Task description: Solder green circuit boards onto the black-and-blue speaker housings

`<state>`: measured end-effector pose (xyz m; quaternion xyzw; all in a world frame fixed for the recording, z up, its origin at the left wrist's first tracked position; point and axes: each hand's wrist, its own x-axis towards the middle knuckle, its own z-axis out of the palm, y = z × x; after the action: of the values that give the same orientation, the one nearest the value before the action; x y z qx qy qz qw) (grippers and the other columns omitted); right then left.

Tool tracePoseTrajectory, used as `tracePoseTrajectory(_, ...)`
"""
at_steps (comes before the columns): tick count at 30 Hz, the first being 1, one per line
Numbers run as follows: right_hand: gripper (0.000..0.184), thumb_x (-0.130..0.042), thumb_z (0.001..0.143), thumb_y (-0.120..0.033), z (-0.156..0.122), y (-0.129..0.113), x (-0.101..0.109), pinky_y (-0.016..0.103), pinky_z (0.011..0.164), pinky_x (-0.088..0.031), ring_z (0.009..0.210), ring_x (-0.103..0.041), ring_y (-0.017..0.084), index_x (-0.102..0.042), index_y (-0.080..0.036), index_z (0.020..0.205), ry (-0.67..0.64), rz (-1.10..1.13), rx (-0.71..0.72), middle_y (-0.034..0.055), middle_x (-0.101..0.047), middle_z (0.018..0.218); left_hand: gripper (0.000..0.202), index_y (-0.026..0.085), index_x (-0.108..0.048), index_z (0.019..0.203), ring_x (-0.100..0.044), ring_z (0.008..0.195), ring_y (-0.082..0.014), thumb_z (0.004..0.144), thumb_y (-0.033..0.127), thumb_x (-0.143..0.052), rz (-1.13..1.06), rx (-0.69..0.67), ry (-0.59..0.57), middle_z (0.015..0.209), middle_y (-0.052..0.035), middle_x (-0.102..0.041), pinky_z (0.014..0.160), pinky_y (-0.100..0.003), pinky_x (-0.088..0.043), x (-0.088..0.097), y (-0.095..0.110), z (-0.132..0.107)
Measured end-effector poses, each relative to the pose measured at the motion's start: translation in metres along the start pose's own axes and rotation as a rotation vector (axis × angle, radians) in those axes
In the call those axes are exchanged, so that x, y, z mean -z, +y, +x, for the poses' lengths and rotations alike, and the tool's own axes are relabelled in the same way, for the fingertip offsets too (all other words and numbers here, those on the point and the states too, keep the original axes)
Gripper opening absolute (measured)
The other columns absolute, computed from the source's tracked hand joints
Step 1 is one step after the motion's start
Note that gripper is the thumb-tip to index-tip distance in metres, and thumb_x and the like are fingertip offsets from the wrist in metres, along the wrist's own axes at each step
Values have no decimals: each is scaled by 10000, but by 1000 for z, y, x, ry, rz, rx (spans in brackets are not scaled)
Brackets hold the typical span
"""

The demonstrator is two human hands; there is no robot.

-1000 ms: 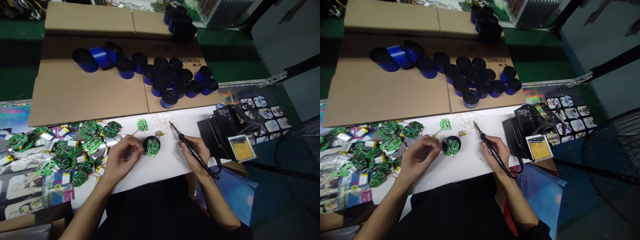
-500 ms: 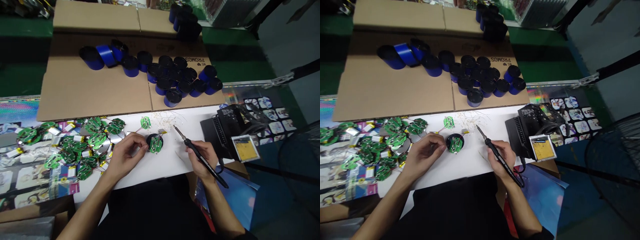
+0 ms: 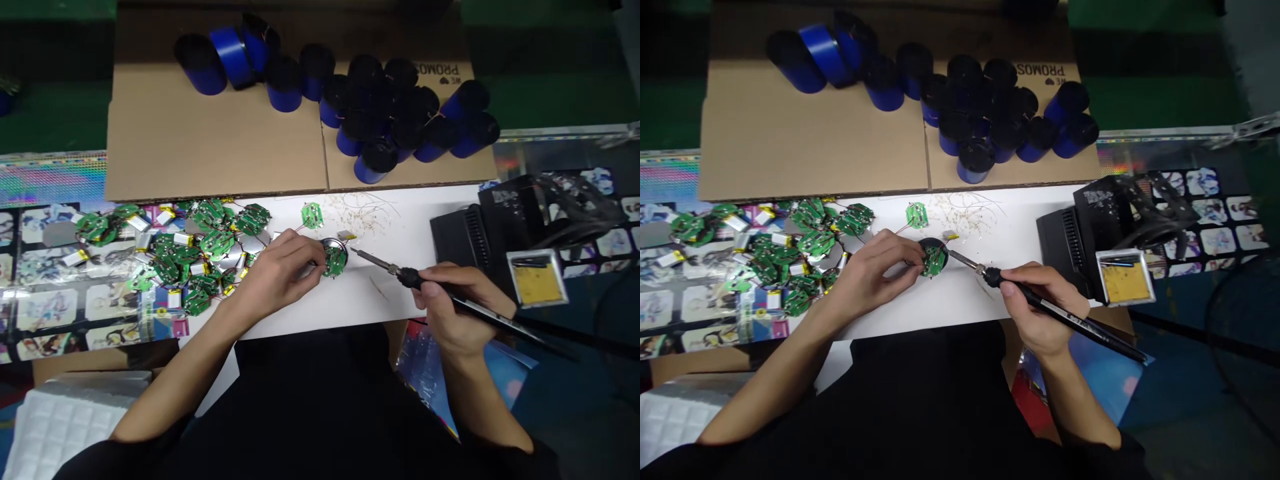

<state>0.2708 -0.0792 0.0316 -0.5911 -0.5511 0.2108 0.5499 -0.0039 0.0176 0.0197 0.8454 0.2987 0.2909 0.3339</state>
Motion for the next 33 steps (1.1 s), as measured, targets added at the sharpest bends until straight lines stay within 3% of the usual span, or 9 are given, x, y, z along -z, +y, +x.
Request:
tracePoseTrajectory(6,121,-814,843,-196,18,-21,2,263,527,-576,609,-734,156,-792,-244,952,-295,-94,40,-1,-797,770,79,186,-663,1004,-699,1022,-214,1026,130,-611,-19,30,-29,1114,-75,-780,953,-386,-524,2,1,0)
tracePoseTrajectory(10,122,-807,822,-182,26,-28,-2,258,535,-576,614,-741,159,-767,-239,923,-389,-96,56,-5,-783,750,92,191,-660,985,-701,1023,-215,1021,126,-606,-15,55,-11,1108,-66,-784,957,-388,-519,0,1,-1)
tracePoseTrajectory(19,178,-811,811,-137,30,-24,-10,299,544,-589,632,-753,190,-761,-257,932,-443,-42,92,8,-787,756,110,207,-662,962,-693,1022,-226,1022,165,-581,6,120,-23,1108,-59,-796,945,-395,-504,-1,3,-1)
tracePoseTrajectory(33,240,-818,793,-111,33,-25,-12,323,542,-590,643,-746,200,-774,-252,983,-494,-4,133,16,-786,771,110,197,-665,955,-678,988,-226,1017,159,-582,41,109,-20,1096,-59,-796,913,-391,-486,-1,4,-1)
